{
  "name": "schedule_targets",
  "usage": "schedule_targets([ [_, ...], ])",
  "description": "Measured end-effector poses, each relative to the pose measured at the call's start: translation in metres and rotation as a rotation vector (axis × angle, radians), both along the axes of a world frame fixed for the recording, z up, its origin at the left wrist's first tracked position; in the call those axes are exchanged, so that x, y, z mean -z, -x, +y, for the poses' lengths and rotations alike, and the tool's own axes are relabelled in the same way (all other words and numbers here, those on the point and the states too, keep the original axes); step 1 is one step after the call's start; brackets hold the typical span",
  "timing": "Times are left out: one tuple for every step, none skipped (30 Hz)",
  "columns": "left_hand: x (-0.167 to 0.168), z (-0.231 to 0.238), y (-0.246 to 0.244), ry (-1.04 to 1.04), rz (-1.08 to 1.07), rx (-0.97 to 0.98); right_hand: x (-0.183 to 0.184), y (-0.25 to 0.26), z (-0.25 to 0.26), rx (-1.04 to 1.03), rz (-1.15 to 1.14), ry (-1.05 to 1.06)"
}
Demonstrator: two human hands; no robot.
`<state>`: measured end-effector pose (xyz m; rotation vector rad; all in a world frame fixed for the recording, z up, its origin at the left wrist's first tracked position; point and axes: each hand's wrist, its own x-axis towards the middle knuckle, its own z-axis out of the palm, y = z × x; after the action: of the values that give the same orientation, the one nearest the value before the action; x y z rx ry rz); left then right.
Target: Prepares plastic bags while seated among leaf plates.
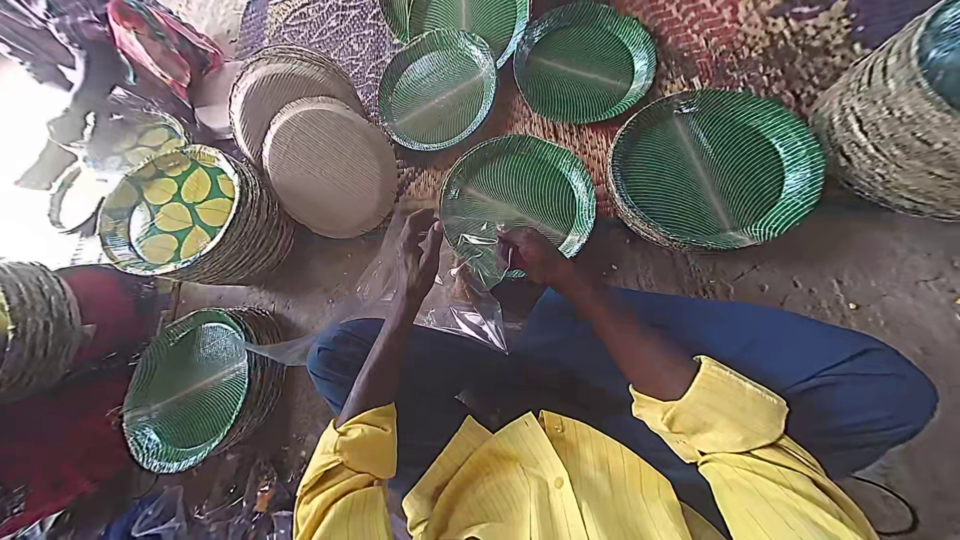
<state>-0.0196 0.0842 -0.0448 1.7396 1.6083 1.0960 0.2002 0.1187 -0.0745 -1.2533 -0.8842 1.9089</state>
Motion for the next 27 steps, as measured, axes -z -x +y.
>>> schedule_targets([
  [0.003, 0.01, -0.002, 0.024, -0.052, 0.003, 0.0, 0.001, -0.001, -0.036, -0.014, -0.014],
  [0.007, 0.015, -0.005, 0.057, -0.097, 0.017, 0.003, 0.0, -0.001, -0.079, -0.012, -0.022],
  [0.007, 0.014, -0.009, 0.092, -0.114, 0.046, 0.005, 0.0, 0.0, -0.107, -0.012, -0.026],
  [0.008, 0.01, -0.012, 0.131, -0.099, 0.084, 0.007, 0.001, 0.001, -0.124, -0.008, -0.025],
  [0.009, 0.006, -0.016, 0.166, -0.082, 0.13, 0.01, 0.0, 0.001, -0.132, 0.001, -0.02],
  [0.01, 0.001, -0.019, 0.195, -0.06, 0.179, 0.011, 0.001, 0.002, -0.12, 0.006, -0.006],
  [0.011, -0.003, -0.021, 0.224, -0.04, 0.226, 0.009, 0.002, 0.001, -0.099, 0.013, 0.01],
  [0.01, -0.006, -0.023, 0.241, -0.022, 0.263, 0.009, 0.003, 0.001, -0.089, 0.022, 0.019],
  [0.01, -0.008, -0.024, 0.237, -0.004, 0.291, 0.008, 0.004, 0.001, -0.08, 0.029, 0.022],
  [0.008, -0.01, -0.025, 0.234, 0.004, 0.309, 0.006, 0.004, 0.002, -0.065, 0.029, 0.024],
  [0.006, -0.011, -0.026, 0.235, 0.005, 0.32, 0.005, 0.005, 0.002, -0.053, 0.024, 0.026],
  [0.005, -0.012, -0.026, 0.232, 0.008, 0.333, 0.004, 0.005, 0.001, -0.042, 0.021, 0.028],
  [0.004, -0.012, -0.027, 0.234, 0.017, 0.346, 0.004, 0.004, 0.001, -0.036, 0.014, 0.025],
  [0.003, -0.013, -0.028, 0.247, 0.032, 0.357, 0.005, 0.003, 0.002, -0.04, 0.012, 0.018],
  [0.003, -0.014, -0.029, 0.259, 0.045, 0.357, 0.007, 0.001, 0.002, -0.045, 0.008, 0.014],
  [0.003, -0.015, -0.03, 0.273, 0.053, 0.359, 0.008, 0.001, 0.002, -0.042, 0.007, 0.016],
  [0.003, -0.016, -0.031, 0.28, 0.058, 0.363, 0.008, 0.001, 0.003, -0.022, 0.006, 0.018],
  [0.001, -0.018, -0.032, 0.291, 0.06, 0.364, 0.006, 0.002, 0.003, 0.004, 0.001, 0.018],
  [-0.001, -0.02, -0.033, 0.294, 0.06, 0.363, 0.005, 0.003, 0.003, 0.015, 0.001, 0.018],
  [-0.002, -0.022, -0.034, 0.278, 0.056, 0.354, 0.003, 0.002, 0.003, 0.02, 0.002, 0.019],
  [-0.003, -0.024, -0.035, 0.26, 0.052, 0.335, 0.001, 0.002, 0.002, 0.019, 0.004, 0.021],
  [-0.004, -0.026, -0.036, 0.254, 0.048, 0.311, -0.001, 0.002, 0.001, 0.014, 0.003, 0.021],
  [-0.007, -0.028, -0.038, 0.266, 0.052, 0.287, -0.003, 0.002, 0.0, 0.008, 0.005, 0.017],
  [-0.01, -0.029, -0.04, 0.281, 0.059, 0.26, -0.004, 0.002, -0.001, 0.003, 0.005, 0.003],
  [-0.011, -0.03, -0.042, 0.295, 0.065, 0.237, -0.005, 0.002, -0.001, -0.007, 0.008, -0.021],
  [-0.01, -0.031, -0.043, 0.28, 0.067, 0.209, -0.005, 0.002, -0.002, -0.023, 0.016, -0.048],
  [-0.009, -0.031, -0.044, 0.27, 0.061, 0.19, -0.004, 0.002, -0.002, -0.041, 0.021, -0.074],
])
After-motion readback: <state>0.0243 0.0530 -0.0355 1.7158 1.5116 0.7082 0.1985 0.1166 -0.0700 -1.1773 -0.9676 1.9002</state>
